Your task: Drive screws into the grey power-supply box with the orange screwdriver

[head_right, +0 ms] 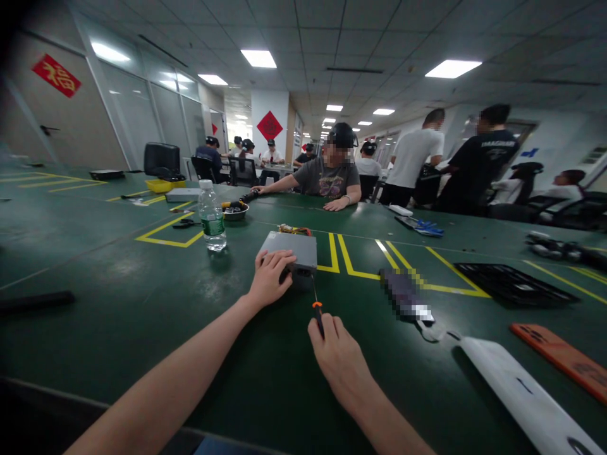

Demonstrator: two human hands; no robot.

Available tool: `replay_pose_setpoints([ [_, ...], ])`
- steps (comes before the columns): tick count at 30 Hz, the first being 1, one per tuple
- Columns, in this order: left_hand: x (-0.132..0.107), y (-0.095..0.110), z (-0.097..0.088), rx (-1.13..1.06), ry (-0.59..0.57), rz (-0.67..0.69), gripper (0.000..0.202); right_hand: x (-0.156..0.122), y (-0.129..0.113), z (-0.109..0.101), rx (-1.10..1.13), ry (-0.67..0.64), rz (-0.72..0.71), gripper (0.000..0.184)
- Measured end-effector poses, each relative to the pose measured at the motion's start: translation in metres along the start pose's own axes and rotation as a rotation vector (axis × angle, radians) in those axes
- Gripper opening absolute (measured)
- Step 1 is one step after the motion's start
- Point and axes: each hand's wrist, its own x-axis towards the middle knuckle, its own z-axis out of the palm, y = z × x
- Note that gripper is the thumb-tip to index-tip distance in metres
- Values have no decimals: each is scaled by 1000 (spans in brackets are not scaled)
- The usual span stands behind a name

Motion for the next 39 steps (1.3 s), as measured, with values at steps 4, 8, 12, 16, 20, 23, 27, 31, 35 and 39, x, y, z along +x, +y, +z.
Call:
replay_pose_setpoints([
  [4, 0, 1, -1, -9, -2, -3, 34, 5, -11, 0, -4, 3, 112, 20],
  [8, 1, 1, 0, -7, -7, -13, 34, 8, -11, 0, -8, -9, 140, 25],
  [12, 1, 0, 1, -8, -10, -20, 35, 10, -9, 1, -70, 0, 75, 37],
  [16, 1, -1, 2, 2, -4, -17, 35, 14, -6, -5, -173, 8, -80, 41],
  [20, 0, -1, 4, 10, -6, -18, 34, 19, -10, -13, -222, -37, -134, 39],
  [23, 0, -1, 4, 17, 5, -18, 34, 21, -15, -13, -206, -64, -36, 36],
  [27, 0, -2, 5, 15, 8, -12, 35, 19, -14, -3, -52, -25, 111, 26],
  [31, 0, -2, 4, 7, 4, -3, 36, 13, -8, 7, 69, 58, 95, 26],
  [35, 0, -2, 4, 5, 2, -7, 35, 8, -6, 6, 157, 102, -29, 26],
  [39, 0, -2, 3, 4, -10, -9, 36, 6, -3, 0, 199, 103, -19, 26],
])
